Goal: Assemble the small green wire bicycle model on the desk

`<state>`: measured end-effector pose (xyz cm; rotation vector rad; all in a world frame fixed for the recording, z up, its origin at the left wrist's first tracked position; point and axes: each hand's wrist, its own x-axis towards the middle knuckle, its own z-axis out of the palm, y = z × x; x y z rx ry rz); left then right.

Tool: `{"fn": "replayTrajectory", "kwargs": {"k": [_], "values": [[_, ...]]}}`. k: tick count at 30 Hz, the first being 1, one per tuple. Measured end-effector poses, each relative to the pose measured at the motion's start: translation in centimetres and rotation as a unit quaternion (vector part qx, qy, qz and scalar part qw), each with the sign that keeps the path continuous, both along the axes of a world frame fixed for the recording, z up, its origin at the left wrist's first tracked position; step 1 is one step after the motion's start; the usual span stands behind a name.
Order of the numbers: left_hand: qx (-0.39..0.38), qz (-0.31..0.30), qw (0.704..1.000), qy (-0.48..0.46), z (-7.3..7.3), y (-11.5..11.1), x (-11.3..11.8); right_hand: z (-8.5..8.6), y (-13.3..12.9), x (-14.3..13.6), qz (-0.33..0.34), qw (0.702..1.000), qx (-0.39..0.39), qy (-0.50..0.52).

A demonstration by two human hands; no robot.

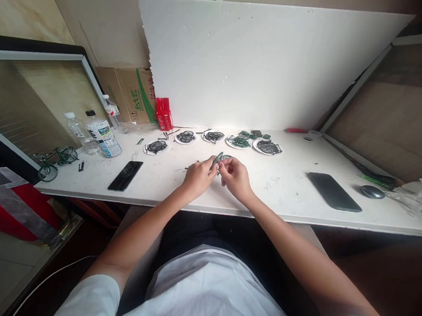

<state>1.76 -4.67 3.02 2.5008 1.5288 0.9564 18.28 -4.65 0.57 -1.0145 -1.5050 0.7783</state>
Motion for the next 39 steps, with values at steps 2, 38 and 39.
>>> {"fn": "replayTrajectory", "kwargs": {"k": [2,38,39], "values": [[0.013,0.007,1.0,0.027,-0.2,0.1,0.0,0.3,0.1,-0.2,0.025,0.998,-0.046,0.046],[-0.024,-0.021,0.993,-0.111,-0.1,-0.1,0.3,-1.0,1.2,1.8,-0.133,0.92,0.207,-0.304],[-0.023,-0.019,0.994,-0.108,-0.1,-0.1,0.4,-1.0,1.1,1.7,-0.123,0.932,0.192,-0.283]]}}
